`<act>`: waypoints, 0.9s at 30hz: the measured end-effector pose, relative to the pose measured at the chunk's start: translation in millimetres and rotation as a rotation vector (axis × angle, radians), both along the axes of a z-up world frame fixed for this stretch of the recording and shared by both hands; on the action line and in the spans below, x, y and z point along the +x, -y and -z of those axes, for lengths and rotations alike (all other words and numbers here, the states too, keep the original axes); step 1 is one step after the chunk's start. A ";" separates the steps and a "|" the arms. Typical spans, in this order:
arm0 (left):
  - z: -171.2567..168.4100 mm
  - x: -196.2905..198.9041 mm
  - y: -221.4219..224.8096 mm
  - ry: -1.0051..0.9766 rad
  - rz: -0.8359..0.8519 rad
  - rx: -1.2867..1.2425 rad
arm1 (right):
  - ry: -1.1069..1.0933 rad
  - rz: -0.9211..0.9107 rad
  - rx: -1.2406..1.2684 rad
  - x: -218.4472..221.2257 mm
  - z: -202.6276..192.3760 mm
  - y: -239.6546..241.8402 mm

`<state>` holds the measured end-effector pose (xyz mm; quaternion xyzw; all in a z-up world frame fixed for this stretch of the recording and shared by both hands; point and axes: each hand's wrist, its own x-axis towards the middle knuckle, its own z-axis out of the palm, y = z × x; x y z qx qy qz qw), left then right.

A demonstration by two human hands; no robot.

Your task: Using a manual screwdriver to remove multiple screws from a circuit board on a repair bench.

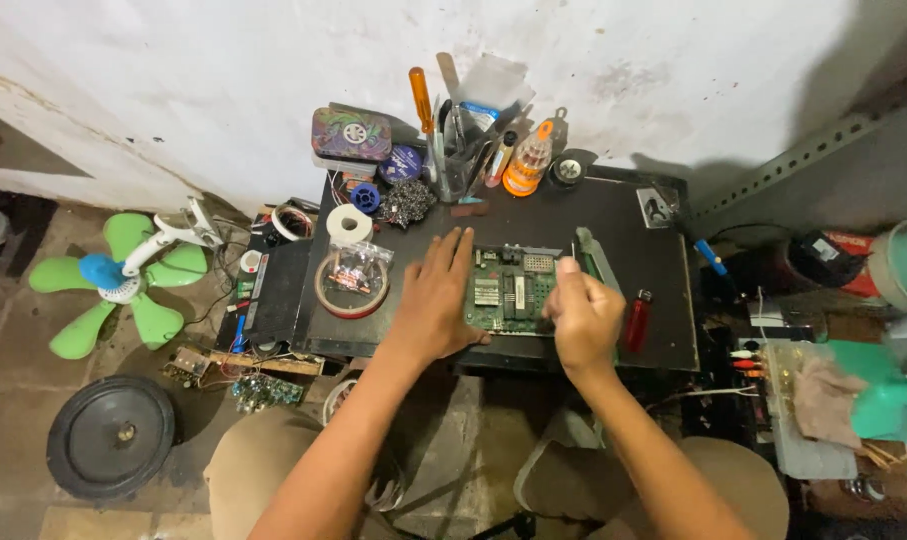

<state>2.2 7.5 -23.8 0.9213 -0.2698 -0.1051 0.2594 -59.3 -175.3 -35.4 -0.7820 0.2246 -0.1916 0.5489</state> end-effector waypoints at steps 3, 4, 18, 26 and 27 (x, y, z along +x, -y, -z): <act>-11.8 -0.3 2.2 -0.024 0.004 -0.018 | 0.238 -0.023 0.086 3.0 -2.5 -7.2; -11.1 -0.6 2.3 -0.030 0.009 -0.018 | 0.232 -0.018 0.086 2.4 -1.2 -8.7; -15.6 2.3 1.6 -0.041 0.035 -0.003 | 0.322 -0.397 0.313 16.9 10.8 21.9; -9.3 3.6 3.4 -0.038 0.019 -0.006 | 0.407 -0.152 0.197 0.3 -2.1 -3.0; -9.8 2.1 3.1 -0.017 0.017 -0.012 | 0.401 -0.112 0.100 -2.3 -2.5 -8.6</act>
